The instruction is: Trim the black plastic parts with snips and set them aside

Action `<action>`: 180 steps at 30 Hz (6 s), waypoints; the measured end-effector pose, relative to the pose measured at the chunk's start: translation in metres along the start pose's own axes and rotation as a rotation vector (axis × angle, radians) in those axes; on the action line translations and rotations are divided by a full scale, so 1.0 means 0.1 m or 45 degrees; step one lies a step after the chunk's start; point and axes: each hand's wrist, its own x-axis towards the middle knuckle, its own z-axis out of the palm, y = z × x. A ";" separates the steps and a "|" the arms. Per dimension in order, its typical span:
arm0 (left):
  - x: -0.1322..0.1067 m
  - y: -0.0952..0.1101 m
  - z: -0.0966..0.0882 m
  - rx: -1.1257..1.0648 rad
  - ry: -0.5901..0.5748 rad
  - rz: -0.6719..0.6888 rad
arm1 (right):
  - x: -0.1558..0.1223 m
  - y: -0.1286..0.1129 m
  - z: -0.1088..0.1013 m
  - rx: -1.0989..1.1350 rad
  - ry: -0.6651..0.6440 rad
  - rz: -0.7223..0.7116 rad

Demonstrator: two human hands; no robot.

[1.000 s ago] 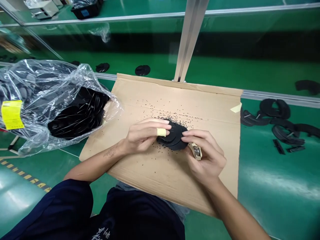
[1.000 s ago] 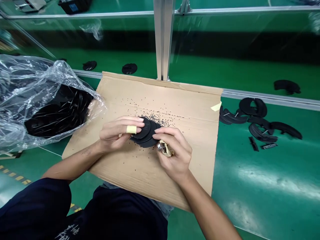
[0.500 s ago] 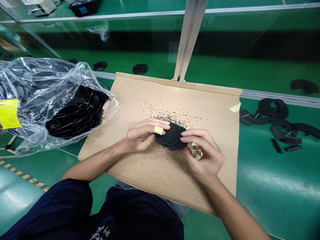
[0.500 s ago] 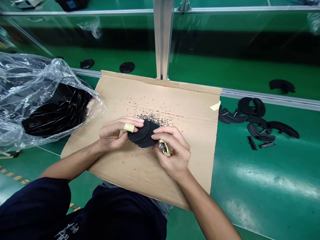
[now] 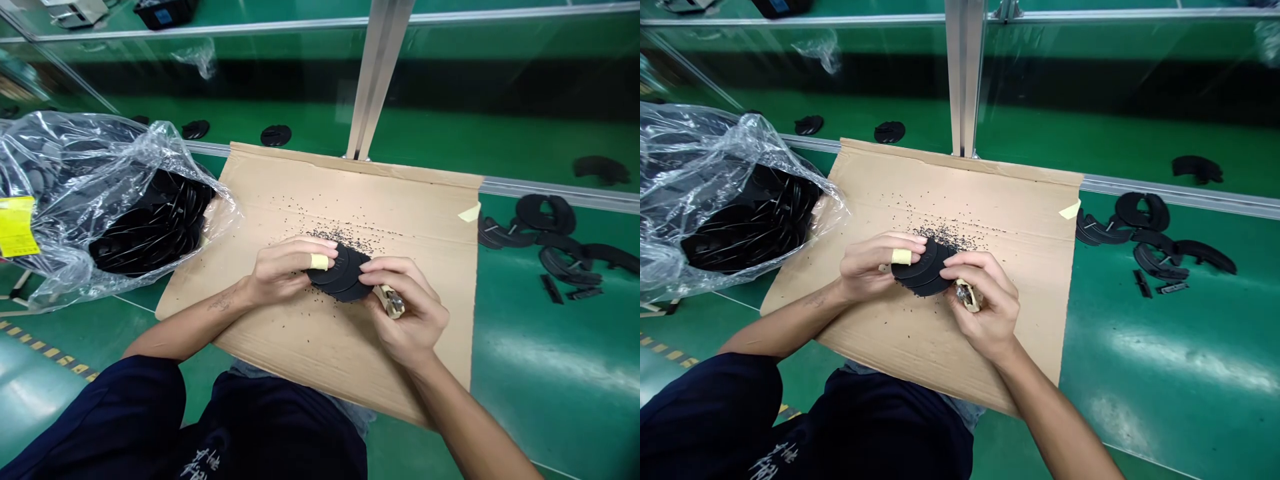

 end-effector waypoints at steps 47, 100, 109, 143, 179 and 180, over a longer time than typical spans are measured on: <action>-0.11 0.11 0.08 0.127 -0.211 -0.372 | 0.04 0.07 0.07 0.188 -0.145 0.630; -0.05 0.17 0.05 -0.087 -0.092 -0.282 | -0.02 0.06 0.13 0.090 -0.236 0.077; -0.07 0.12 -0.01 -0.007 -0.017 -0.420 | 0.09 0.17 -0.02 -0.220 -0.170 0.181; -0.10 0.12 0.06 0.023 -0.084 -0.320 | 0.10 0.11 -0.03 0.005 -0.448 0.278; -0.14 0.09 0.12 -0.854 0.059 -1.209 | 0.10 0.13 0.04 0.096 -0.282 0.497; -0.13 0.10 0.10 -0.816 0.014 -1.154 | 0.08 0.11 0.04 0.052 -0.251 0.449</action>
